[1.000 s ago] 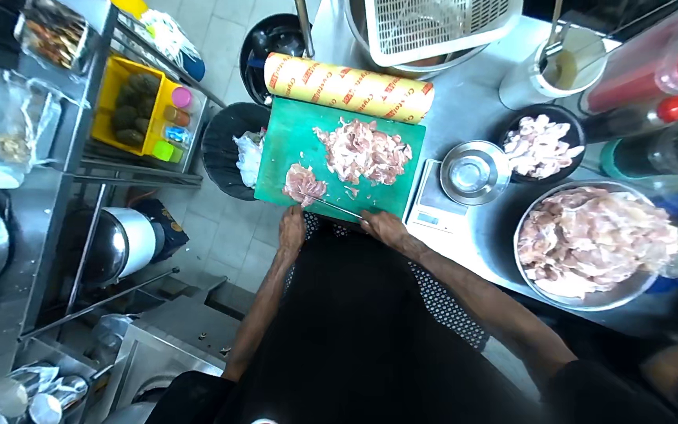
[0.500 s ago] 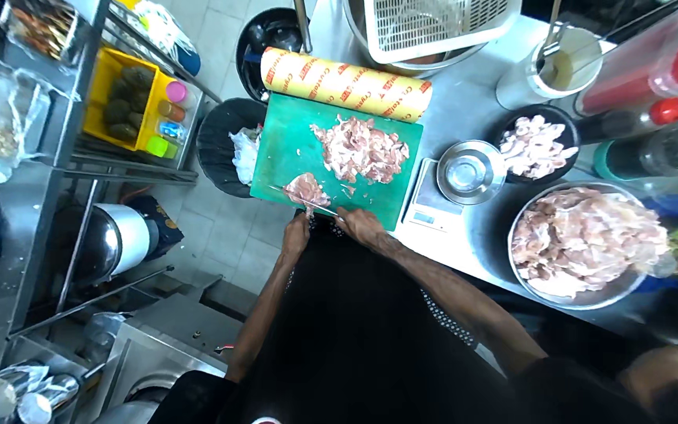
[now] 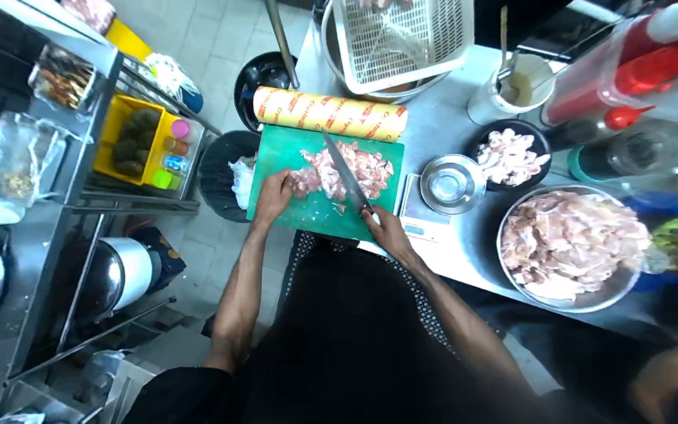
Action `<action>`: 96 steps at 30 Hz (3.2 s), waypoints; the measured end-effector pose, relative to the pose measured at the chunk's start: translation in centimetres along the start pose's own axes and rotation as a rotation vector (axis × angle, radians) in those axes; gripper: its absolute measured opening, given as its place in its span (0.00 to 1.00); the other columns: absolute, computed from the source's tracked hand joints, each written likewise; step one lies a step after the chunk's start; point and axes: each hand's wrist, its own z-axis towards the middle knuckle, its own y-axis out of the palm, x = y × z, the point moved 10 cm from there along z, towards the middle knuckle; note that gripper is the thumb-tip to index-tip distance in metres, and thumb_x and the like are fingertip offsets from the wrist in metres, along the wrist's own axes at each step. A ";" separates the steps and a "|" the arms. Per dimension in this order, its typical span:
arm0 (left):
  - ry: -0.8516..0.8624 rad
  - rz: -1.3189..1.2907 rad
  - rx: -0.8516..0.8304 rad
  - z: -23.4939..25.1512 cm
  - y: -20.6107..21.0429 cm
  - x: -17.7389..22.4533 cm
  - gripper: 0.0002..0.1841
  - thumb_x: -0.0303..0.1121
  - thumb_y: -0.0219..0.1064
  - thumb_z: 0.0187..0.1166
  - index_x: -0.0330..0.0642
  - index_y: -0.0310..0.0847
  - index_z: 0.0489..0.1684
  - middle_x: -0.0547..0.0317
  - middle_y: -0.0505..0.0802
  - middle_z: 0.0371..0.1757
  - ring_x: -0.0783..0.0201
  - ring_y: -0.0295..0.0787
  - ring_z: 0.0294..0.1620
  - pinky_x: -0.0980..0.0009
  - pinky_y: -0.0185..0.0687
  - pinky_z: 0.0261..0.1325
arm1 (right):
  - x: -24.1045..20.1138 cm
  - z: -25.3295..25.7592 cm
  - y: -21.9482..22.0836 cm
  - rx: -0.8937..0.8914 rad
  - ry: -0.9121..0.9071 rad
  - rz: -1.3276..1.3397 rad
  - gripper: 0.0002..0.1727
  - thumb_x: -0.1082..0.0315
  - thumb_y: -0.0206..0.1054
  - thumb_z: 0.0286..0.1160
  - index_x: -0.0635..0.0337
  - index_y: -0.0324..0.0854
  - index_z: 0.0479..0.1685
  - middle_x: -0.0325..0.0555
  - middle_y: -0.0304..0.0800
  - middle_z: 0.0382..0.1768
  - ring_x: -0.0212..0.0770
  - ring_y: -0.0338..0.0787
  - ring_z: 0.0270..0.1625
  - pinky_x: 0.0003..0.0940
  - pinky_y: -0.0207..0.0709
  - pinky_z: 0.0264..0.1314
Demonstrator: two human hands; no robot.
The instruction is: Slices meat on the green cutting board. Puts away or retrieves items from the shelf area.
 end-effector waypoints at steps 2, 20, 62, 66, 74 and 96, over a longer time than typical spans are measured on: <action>0.058 -0.002 0.022 0.9 -1.2 2.3 0.20 0.44 0.52 0.93 0.40 0.87 0.51 0.55 0.89 0.32 0.60 0.84 0.27 0.57 0.83 0.37 | 0.2 -0.9 -0.7 0.038 0.011 0.024 0.22 0.45 0.53 0.91 0.53 0.83 0.51 0.45 0.82 0.22 0.42 0.83 0.20 0.45 0.81 0.26; -0.326 0.171 0.094 -6.7 6.4 -12.0 0.21 0.45 0.51 0.94 0.35 0.83 0.50 0.34 0.90 0.42 0.36 0.91 0.45 0.37 0.85 0.49 | -4.2 0.1 8.4 -0.332 0.025 -0.693 0.21 0.47 0.50 0.91 0.48 0.82 0.60 0.56 0.93 0.39 0.63 0.94 0.46 0.61 0.85 0.43; -0.369 0.341 0.023 -4.8 5.0 -14.6 0.14 0.30 0.54 0.87 0.34 0.86 0.55 0.38 0.92 0.54 0.39 0.91 0.57 0.39 0.84 0.60 | -4.4 9.8 17.1 -0.354 -0.062 -0.814 0.19 0.57 0.47 0.93 0.57 0.76 0.65 0.61 0.91 0.43 0.65 0.94 0.47 0.60 0.87 0.43; -0.508 0.301 0.089 -5.8 1.4 -18.6 0.16 0.33 0.54 0.89 0.33 0.85 0.57 0.33 0.92 0.54 0.33 0.90 0.58 0.34 0.82 0.61 | -1.2 5.3 12.6 -0.360 0.007 -0.799 0.21 0.53 0.48 0.93 0.57 0.77 0.66 0.63 0.91 0.45 0.66 0.93 0.49 0.61 0.86 0.46; -0.482 0.020 0.368 -5.3 -7.6 -25.1 0.24 0.36 0.52 0.92 0.35 0.69 0.83 0.39 0.91 0.64 0.45 0.91 0.61 0.44 0.83 0.69 | 2.2 1.5 7.5 -0.476 0.132 -0.736 0.24 0.46 0.49 0.91 0.51 0.81 0.62 0.59 0.93 0.45 0.63 0.93 0.52 0.63 0.84 0.52; 0.397 0.288 -0.008 -0.3 3.8 -6.7 0.13 0.31 0.59 0.88 0.31 0.79 0.62 0.37 0.89 0.60 0.41 0.87 0.65 0.48 0.81 0.71 | 2.9 -5.0 -3.6 -0.003 0.205 -0.322 0.25 0.43 0.51 0.91 0.55 0.83 0.52 0.52 0.87 0.28 0.54 0.89 0.33 0.56 0.81 0.39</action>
